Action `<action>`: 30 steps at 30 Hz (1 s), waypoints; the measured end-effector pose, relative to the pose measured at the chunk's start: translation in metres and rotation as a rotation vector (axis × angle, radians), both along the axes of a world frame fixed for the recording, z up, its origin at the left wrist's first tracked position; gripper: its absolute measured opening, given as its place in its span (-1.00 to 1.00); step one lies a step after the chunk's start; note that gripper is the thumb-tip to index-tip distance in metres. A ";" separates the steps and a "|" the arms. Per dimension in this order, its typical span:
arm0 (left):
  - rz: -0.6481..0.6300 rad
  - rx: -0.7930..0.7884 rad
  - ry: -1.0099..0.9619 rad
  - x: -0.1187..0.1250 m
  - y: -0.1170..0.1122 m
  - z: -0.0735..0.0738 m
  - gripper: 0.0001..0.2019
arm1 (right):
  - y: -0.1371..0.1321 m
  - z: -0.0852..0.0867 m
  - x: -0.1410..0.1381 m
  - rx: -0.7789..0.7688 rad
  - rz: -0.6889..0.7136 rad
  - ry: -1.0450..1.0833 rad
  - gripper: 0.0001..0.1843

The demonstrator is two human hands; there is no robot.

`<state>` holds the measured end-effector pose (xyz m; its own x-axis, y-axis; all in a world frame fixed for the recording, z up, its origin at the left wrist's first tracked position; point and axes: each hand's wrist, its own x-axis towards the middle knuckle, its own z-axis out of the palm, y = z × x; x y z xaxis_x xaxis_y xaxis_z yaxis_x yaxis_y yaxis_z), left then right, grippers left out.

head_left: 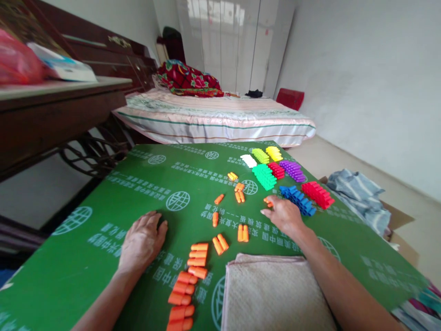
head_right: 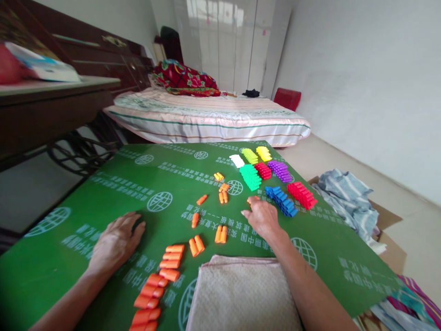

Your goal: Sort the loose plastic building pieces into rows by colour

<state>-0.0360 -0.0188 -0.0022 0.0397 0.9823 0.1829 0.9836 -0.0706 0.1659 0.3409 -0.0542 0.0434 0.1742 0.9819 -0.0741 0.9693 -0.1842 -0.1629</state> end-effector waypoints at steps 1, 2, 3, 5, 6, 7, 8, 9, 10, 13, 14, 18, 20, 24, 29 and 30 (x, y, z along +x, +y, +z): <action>0.001 -0.002 0.000 0.000 0.000 0.000 -0.25 | -0.005 0.003 -0.007 -0.011 0.072 0.034 -0.52; -0.001 -0.004 0.001 0.000 0.000 0.000 -0.25 | -0.010 0.006 -0.015 -0.024 0.147 0.066 -0.52; -0.002 -0.005 0.000 0.000 0.000 0.000 -0.26 | -0.016 0.008 -0.023 -0.038 0.216 0.088 -0.54; -0.002 -0.009 -0.004 0.000 0.000 0.000 -0.26 | -0.024 0.011 -0.042 -0.064 0.308 0.097 -0.58; -0.003 -0.009 -0.007 0.000 0.000 -0.001 -0.26 | -0.028 0.012 -0.051 -0.075 0.326 0.086 -0.60; -0.004 -0.008 -0.010 0.000 0.000 -0.001 -0.27 | -0.030 0.012 -0.059 -0.084 0.334 0.069 -0.61; -0.005 -0.004 -0.013 0.001 0.000 -0.001 -0.28 | -0.032 0.012 -0.066 -0.091 0.338 0.047 -0.61; -0.007 0.000 -0.015 0.001 0.000 -0.002 -0.28 | -0.033 0.011 -0.071 -0.095 0.342 0.026 -0.63; -0.008 0.003 -0.016 0.001 -0.001 -0.002 -0.28 | -0.033 0.009 -0.074 -0.096 0.352 0.006 -0.65; -0.003 0.004 -0.021 0.001 -0.002 -0.002 -0.29 | -0.034 0.006 -0.074 -0.091 0.405 -0.030 -0.75; -0.001 0.000 -0.023 0.001 -0.002 -0.002 -0.29 | -0.034 0.005 -0.071 -0.092 0.420 -0.037 -0.77; -0.003 -0.007 -0.028 0.002 -0.002 0.000 -0.29 | -0.038 -0.001 -0.046 -0.111 0.402 -0.064 -0.73; -0.011 0.002 -0.025 0.002 -0.001 -0.001 -0.28 | -0.039 -0.006 -0.028 -0.102 0.361 -0.059 -0.67; -0.017 0.025 -0.018 0.000 0.001 -0.004 -0.27 | -0.038 -0.018 0.010 -0.027 0.246 -0.028 -0.60; -0.011 0.021 -0.008 -0.001 0.000 -0.004 -0.26 | -0.039 -0.021 0.029 0.028 0.081 -0.041 -0.67; -0.009 0.017 -0.006 0.000 0.000 -0.004 -0.26 | -0.040 -0.020 0.028 0.040 0.045 -0.050 -0.71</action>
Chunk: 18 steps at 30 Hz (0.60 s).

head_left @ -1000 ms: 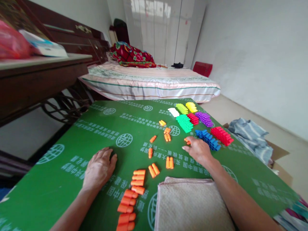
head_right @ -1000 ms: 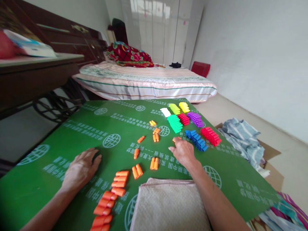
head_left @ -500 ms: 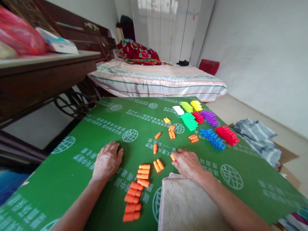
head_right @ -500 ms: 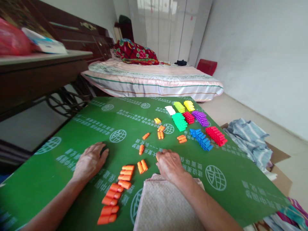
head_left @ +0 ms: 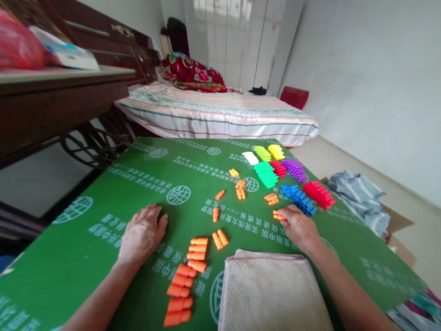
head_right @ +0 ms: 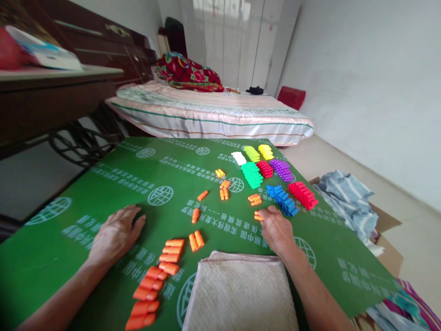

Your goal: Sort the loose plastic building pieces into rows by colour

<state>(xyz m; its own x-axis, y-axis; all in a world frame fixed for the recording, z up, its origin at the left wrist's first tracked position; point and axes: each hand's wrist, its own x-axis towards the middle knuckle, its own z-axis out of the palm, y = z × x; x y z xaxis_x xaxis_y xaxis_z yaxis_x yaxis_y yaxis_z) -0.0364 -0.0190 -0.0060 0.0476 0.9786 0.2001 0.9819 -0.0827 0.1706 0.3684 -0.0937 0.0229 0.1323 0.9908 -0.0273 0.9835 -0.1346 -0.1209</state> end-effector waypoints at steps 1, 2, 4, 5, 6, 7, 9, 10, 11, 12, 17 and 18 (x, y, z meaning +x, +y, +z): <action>0.002 -0.003 0.000 0.000 0.000 0.001 -0.25 | -0.001 0.001 -0.002 0.013 -0.040 -0.011 -0.76; 0.007 -0.005 0.000 0.001 0.000 0.001 -0.25 | -0.001 0.002 -0.004 0.025 -0.080 -0.024 -0.77; 0.012 -0.009 0.002 0.002 0.001 0.003 -0.24 | 0.000 0.001 -0.009 0.051 -0.142 -0.051 -0.71; 0.014 -0.010 0.004 0.003 0.002 0.004 -0.23 | 0.001 0.000 -0.011 0.061 -0.163 -0.063 -0.67; 0.018 -0.013 0.006 0.003 0.002 0.004 -0.23 | 0.003 -0.001 -0.012 0.069 -0.175 -0.073 -0.65; 0.021 -0.016 0.007 0.004 0.002 0.005 -0.23 | 0.005 -0.003 -0.012 0.074 -0.179 -0.080 -0.65; 0.024 -0.020 0.008 0.004 0.001 0.006 -0.23 | 0.009 -0.006 -0.010 0.078 -0.176 -0.081 -0.65; 0.025 -0.020 0.007 0.004 0.001 0.006 -0.23 | 0.010 -0.008 -0.009 0.081 -0.170 -0.079 -0.64; 0.020 -0.018 0.006 0.004 0.001 0.006 -0.24 | 0.012 -0.009 -0.008 0.087 -0.164 -0.074 -0.61; 0.015 -0.014 0.006 0.004 0.000 0.006 -0.24 | 0.013 -0.009 -0.007 0.093 -0.160 -0.069 -0.57; 0.004 0.006 0.004 0.002 0.002 0.002 -0.26 | 0.020 -0.009 -0.006 0.076 -0.167 -0.055 -0.35; 0.003 0.008 0.005 0.002 0.002 0.002 -0.27 | 0.022 -0.009 -0.006 0.070 -0.171 -0.056 -0.32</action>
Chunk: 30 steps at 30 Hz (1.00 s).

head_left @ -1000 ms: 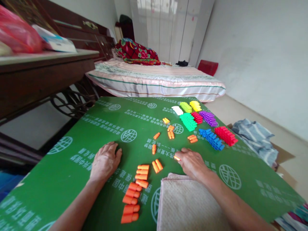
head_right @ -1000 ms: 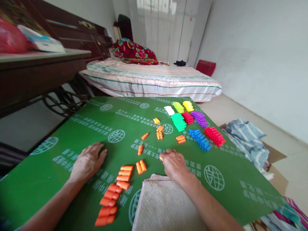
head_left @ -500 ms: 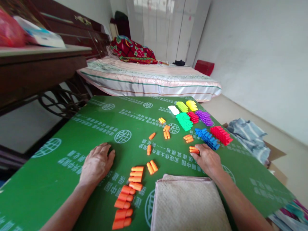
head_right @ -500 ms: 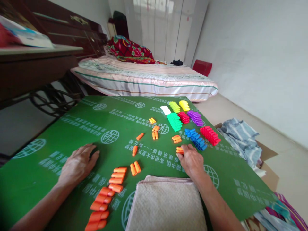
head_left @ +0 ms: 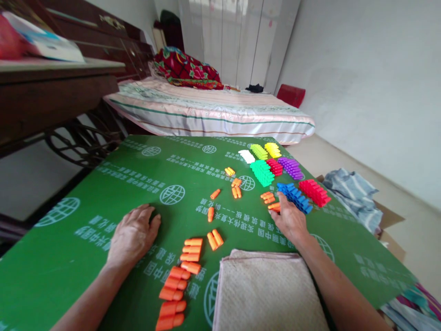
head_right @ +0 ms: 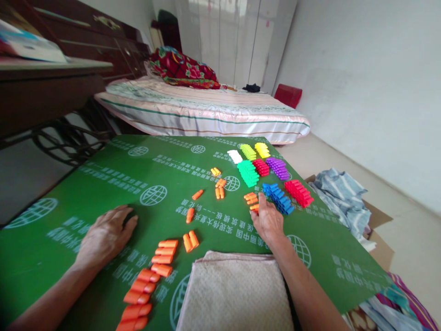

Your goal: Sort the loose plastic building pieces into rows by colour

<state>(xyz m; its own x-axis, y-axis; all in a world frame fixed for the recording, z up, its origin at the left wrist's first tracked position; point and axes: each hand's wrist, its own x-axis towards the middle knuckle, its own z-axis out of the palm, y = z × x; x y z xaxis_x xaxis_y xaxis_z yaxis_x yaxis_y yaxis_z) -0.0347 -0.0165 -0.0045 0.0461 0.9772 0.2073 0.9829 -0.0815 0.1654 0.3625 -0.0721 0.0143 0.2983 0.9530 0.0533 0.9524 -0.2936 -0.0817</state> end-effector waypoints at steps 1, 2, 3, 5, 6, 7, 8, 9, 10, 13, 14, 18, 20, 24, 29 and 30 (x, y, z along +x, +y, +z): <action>-0.002 0.001 0.001 0.000 0.000 0.000 -0.27 | 0.001 0.000 0.000 -0.005 -0.004 -0.001 -0.29; -0.001 0.001 0.002 0.000 0.000 0.000 -0.28 | 0.002 -0.001 -0.001 -0.009 -0.006 0.001 -0.28; 0.001 0.002 0.002 0.000 0.000 0.000 -0.28 | 0.003 -0.001 -0.001 -0.012 -0.007 0.004 -0.27; 0.004 -0.001 -0.001 0.000 -0.001 0.000 -0.29 | 0.004 -0.002 -0.002 -0.015 -0.003 0.018 -0.26; 0.002 -0.002 -0.002 0.000 -0.001 0.000 -0.29 | 0.004 -0.002 -0.001 -0.016 -0.002 0.026 -0.26; -0.001 -0.003 -0.002 0.000 -0.002 0.000 -0.28 | 0.004 -0.003 -0.001 -0.016 -0.001 0.033 -0.25; -0.005 -0.003 -0.002 0.000 -0.002 0.000 -0.28 | 0.004 -0.003 -0.001 -0.014 0.001 0.039 -0.25; -0.007 -0.004 -0.002 0.000 -0.002 0.000 -0.28 | 0.004 -0.003 -0.001 -0.010 0.003 0.044 -0.24; -0.007 -0.005 -0.002 0.000 -0.002 0.000 -0.28 | 0.003 -0.003 -0.001 -0.006 0.006 0.049 -0.24; -0.001 -0.008 -0.007 0.000 -0.002 0.000 -0.30 | 0.003 -0.003 0.000 0.011 0.016 0.058 -0.25; 0.001 -0.010 -0.008 0.001 -0.002 0.001 -0.30 | 0.004 -0.004 0.000 0.015 0.018 0.060 -0.25; 0.002 -0.012 -0.005 0.002 -0.002 0.002 -0.29 | 0.004 -0.005 0.001 0.021 0.020 0.066 -0.25; -0.003 -0.005 0.004 0.002 -0.003 0.002 -0.30 | 0.003 -0.005 0.002 0.030 0.022 0.073 -0.25; -0.010 0.000 0.006 0.003 -0.004 0.002 -0.33 | 0.001 0.001 -0.001 0.066 0.044 0.049 -0.33; -0.008 -0.001 -0.005 0.004 -0.005 0.002 -0.35 | 0.008 0.021 -0.036 0.002 0.259 0.052 -0.58; -0.006 0.000 -0.004 0.003 -0.005 0.002 -0.35 | 0.012 0.026 -0.046 -0.015 0.329 0.065 -0.59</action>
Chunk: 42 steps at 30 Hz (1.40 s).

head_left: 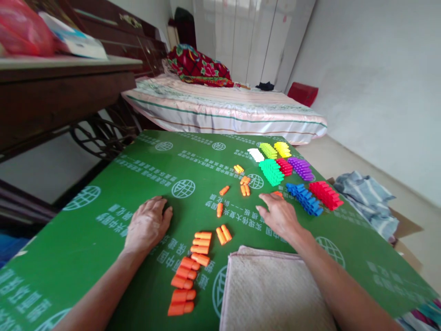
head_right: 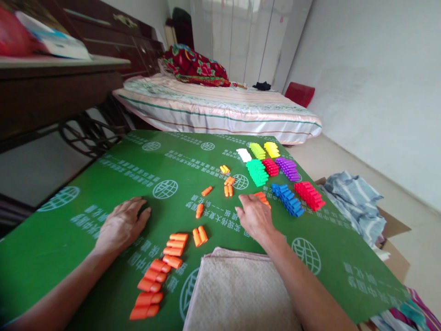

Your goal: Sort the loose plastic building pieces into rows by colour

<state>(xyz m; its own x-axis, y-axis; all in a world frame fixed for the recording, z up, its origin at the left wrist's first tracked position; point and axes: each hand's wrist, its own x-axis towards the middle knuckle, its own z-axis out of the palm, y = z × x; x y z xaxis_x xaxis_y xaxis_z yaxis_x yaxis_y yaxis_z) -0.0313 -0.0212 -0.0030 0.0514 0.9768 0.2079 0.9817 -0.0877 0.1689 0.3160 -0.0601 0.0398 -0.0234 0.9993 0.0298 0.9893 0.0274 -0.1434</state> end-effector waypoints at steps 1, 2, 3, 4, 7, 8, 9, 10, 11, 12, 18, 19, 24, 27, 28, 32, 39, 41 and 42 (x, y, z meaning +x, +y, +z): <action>-0.001 0.002 0.000 0.000 0.000 0.000 -0.35 | 0.005 0.004 -0.011 -0.010 0.072 0.009 -0.60; -0.002 0.003 0.000 -0.001 0.000 -0.001 -0.36 | 0.012 0.006 -0.023 -0.009 0.147 0.014 -0.61; -0.006 0.004 0.000 -0.001 0.000 -0.001 -0.36 | 0.019 0.009 -0.034 0.001 0.224 0.009 -0.61; -0.009 0.008 -0.001 -0.002 0.000 -0.001 -0.36 | 0.027 0.010 -0.045 0.012 0.302 -0.005 -0.59; -0.010 0.025 -0.006 -0.003 0.000 -0.003 -0.39 | 0.048 0.012 -0.072 0.031 0.467 -0.069 -0.52; -0.009 0.029 -0.007 -0.003 0.000 -0.003 -0.39 | 0.054 0.012 -0.079 0.029 0.489 -0.085 -0.52; -0.009 0.032 -0.009 -0.004 0.000 -0.004 -0.40 | 0.058 0.012 -0.085 0.021 0.495 -0.097 -0.55; -0.010 0.034 -0.008 -0.004 0.000 -0.004 -0.40 | 0.060 0.011 -0.089 0.012 0.493 -0.106 -0.59; -0.010 0.036 -0.007 -0.004 0.000 -0.005 -0.40 | 0.061 0.011 -0.093 0.002 0.488 -0.117 -0.62; -0.010 0.040 -0.006 -0.004 0.000 -0.005 -0.40 | 0.060 0.010 -0.095 -0.009 0.480 -0.130 -0.64; -0.013 0.031 -0.009 -0.005 0.002 -0.006 -0.38 | 0.025 0.007 -0.076 -0.059 0.378 -0.174 -0.70; -0.009 0.023 -0.010 -0.005 0.002 -0.005 -0.36 | 0.017 0.006 -0.068 -0.070 0.346 -0.178 -0.73; -0.001 0.011 -0.016 -0.003 0.003 -0.002 -0.30 | -0.015 0.000 -0.016 -0.150 -0.009 -0.180 -0.76; -0.001 0.009 -0.011 -0.002 0.004 -0.002 -0.28 | -0.025 -0.004 0.013 -0.201 -0.233 -0.169 -0.71; 0.001 0.005 -0.008 -0.002 0.004 -0.002 -0.28 | -0.028 -0.005 0.021 -0.207 -0.283 -0.157 -0.67; -0.001 0.002 -0.003 -0.002 0.005 -0.002 -0.28 | -0.039 -0.011 0.046 -0.166 -0.377 -0.080 -0.55; 0.028 -0.021 0.010 0.000 0.005 0.001 -0.22 | -0.053 -0.021 0.061 -0.067 -0.217 0.003 -0.64; 0.031 -0.033 0.011 0.001 0.005 0.002 -0.21 | -0.054 -0.025 0.061 -0.033 -0.184 -0.001 -0.72; 0.030 -0.037 0.011 0.001 0.005 0.002 -0.21 | -0.055 -0.028 0.061 -0.002 -0.181 -0.008 -0.74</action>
